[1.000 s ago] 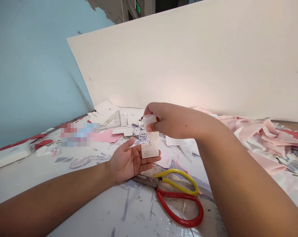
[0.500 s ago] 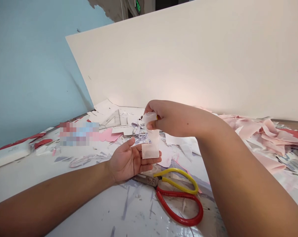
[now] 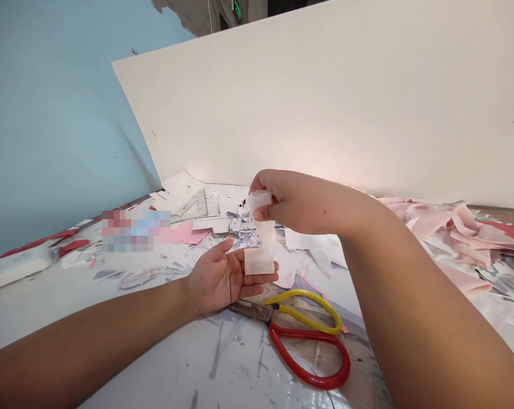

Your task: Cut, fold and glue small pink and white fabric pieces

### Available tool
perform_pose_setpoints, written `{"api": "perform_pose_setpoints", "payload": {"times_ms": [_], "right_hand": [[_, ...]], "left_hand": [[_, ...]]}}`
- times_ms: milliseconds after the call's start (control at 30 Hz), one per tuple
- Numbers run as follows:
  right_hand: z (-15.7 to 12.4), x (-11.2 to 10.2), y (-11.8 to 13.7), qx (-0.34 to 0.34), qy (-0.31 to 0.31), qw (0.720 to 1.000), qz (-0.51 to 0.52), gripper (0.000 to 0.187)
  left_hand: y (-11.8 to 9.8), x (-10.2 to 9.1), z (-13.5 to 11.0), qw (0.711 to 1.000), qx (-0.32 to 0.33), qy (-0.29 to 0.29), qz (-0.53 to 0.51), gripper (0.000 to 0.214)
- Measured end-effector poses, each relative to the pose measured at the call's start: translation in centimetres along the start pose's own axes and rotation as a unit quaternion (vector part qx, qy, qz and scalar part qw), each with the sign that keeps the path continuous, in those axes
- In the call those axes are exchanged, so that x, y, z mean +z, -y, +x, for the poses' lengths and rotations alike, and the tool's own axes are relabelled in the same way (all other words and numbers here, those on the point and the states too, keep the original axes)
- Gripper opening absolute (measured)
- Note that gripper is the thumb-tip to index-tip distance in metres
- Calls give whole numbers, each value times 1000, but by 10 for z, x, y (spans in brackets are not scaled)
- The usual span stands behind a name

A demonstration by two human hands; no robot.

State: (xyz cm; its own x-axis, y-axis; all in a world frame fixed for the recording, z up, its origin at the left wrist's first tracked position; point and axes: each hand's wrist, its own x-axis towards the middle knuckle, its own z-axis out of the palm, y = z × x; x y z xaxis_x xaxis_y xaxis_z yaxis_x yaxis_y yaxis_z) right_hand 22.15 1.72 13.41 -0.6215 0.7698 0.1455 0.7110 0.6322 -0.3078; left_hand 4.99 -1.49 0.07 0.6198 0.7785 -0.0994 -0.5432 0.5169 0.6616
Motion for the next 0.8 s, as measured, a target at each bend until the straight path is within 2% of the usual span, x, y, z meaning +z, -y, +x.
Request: {"api": "perform_pose_setpoints", "payload": {"times_ms": [800], "right_hand": [[1,0,-3,8,-10,1000,-9,8]], "left_hand": [[1,-3,0,998,-9,55,3,59]]}}
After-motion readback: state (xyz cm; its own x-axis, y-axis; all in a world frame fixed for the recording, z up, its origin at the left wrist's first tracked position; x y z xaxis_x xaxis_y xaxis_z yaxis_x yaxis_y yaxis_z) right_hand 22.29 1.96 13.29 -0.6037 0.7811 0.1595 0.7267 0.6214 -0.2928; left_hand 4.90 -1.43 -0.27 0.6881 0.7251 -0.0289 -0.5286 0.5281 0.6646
